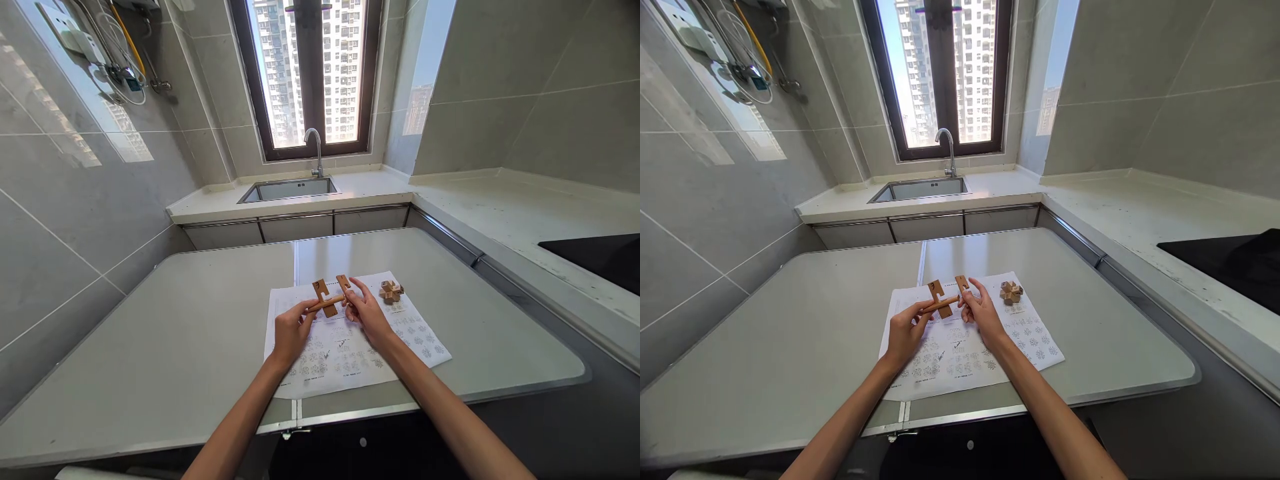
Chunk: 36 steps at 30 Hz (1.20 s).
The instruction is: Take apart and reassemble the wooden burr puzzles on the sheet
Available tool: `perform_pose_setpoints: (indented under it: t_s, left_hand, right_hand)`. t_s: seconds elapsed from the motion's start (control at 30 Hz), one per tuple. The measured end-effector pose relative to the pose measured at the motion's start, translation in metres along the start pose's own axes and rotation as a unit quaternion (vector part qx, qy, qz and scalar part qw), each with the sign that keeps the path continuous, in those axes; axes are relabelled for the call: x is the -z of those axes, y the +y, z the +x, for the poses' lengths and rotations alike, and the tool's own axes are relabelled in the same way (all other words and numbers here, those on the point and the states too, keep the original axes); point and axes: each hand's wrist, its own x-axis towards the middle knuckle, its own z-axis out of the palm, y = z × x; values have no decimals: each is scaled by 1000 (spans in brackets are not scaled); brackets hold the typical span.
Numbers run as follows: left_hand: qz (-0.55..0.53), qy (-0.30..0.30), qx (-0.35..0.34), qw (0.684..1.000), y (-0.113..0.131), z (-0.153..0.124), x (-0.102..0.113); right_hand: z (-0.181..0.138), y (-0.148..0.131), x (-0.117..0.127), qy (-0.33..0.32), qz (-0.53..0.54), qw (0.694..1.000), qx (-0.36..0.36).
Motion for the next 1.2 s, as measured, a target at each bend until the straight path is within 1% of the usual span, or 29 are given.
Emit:
perform_pose_setpoints:
  t_s: [0.13,0.27,0.37,0.43,0.53,0.67,0.73,0.8,0.87,0.93,1.0,1.2]
  left_hand:
    - [42,7,3,999,0,1,1]
    - [51,2,12,999,4,2,3]
    - [53,0,18,998,5,2,3]
    - [49,2,25,998,5,3,2]
    - [29,6,40,999,5,4,2]
    - [-5,14,62,998,8,6,3]
    - [-23,14,71,997,9,7,4]
    - [-40,11,79,996,10,7,4]
    - [-51,3,88,995,10,7,3]
    - [-53,-5,91,994,10,6,2]
    - [-50,-11,87,995,10,6,1]
    - [-69,-34,93,993,14,7,1]
  right_hand:
    - [-2,-3,-3,-23,7,1000,1]
    - [-1,-3,-3,-3,10,1000,16]
    - [0,-2,-3,-2,5,999,31]
    - [-1,-3,-3,-3,-13,999,29]
    - [-4,-5,-3,-8,-37,999,6]
    - [-6,-6,-4,-14,-46,999,-2]
    - [-5,-4,-3,5,-48,999,8]
    - [-2,-3,-2,38,-54,998,23]
    - [1,-1,0,60,-39,997,23]
    - [3,-2,1,50,7,999,4]
    - [2,-3,1,23,47,998,-19]
    - [1,-7,0,-55,87,993,-59]
